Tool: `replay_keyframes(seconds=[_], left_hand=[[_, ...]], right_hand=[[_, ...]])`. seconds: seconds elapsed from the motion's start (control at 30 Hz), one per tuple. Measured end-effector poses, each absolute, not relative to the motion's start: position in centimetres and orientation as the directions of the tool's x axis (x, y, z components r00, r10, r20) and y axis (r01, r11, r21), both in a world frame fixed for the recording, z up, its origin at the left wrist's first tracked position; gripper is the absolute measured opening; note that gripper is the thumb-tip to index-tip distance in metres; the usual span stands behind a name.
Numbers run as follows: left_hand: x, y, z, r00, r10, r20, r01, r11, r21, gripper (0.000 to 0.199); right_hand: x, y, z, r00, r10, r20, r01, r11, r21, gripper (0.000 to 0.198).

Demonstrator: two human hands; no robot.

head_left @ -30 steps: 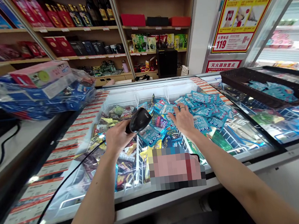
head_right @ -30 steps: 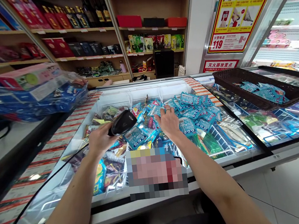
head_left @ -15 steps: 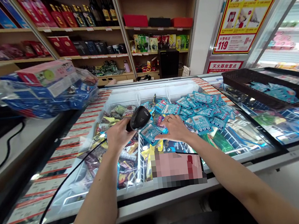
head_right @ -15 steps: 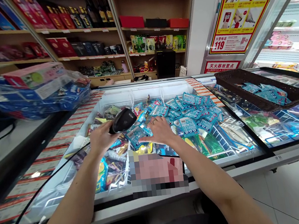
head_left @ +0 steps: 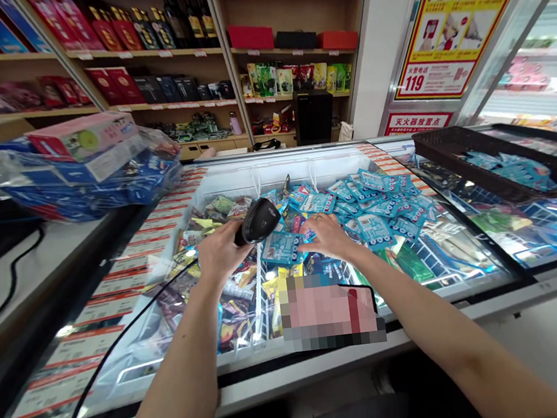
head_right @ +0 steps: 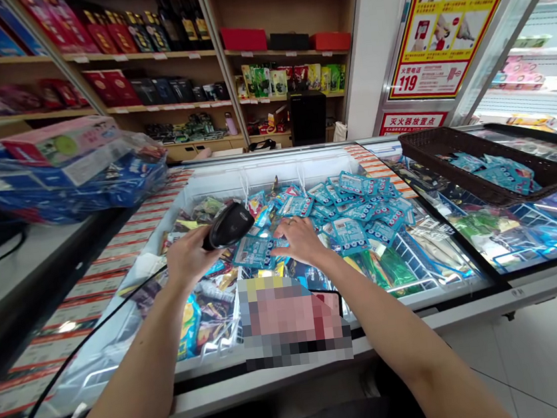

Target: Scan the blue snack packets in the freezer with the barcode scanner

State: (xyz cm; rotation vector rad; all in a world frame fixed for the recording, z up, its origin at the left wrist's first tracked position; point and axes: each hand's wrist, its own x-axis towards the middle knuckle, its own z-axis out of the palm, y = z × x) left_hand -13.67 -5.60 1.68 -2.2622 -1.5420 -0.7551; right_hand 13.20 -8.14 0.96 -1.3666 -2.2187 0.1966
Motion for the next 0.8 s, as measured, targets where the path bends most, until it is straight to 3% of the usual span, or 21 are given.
replay_keyframes(seconds=[0.13, 0.3, 0.5, 0.8], left_hand=[[-13.7, -5.5, 1.7, 0.273, 0.772, 0.575, 0.925, -0.375, 0.065, 0.037], [-13.7, -5.4, 1.7, 0.247, 0.774, 0.582, 0.934, -0.351, 0.07, 0.036], [-13.4, -5.5, 1.6, 0.332, 0.756, 0.564, 0.9, -0.433, 0.051, 0.038], [-12.7, -6.1, 1.9, 0.417, 0.762, 0.495, 0.874, -0.485, 0.011, 0.032]], right_hand=[[13.5, -7.7, 1.1, -0.222, 0.908, 0.355, 0.685, 0.405, -0.605, 0.025], [14.7, -6.7, 0.9, -0.043, 0.962, 0.268, 0.41, 0.262, -0.874, 0.024], [16.3, -5.8, 0.4, 0.163, 0.955, 0.247, 0.3, 0.19, -0.935, 0.028], [17.5, -5.2, 0.3, 0.259, 0.929, 0.265, 0.278, 0.191, -0.941, 0.032]])
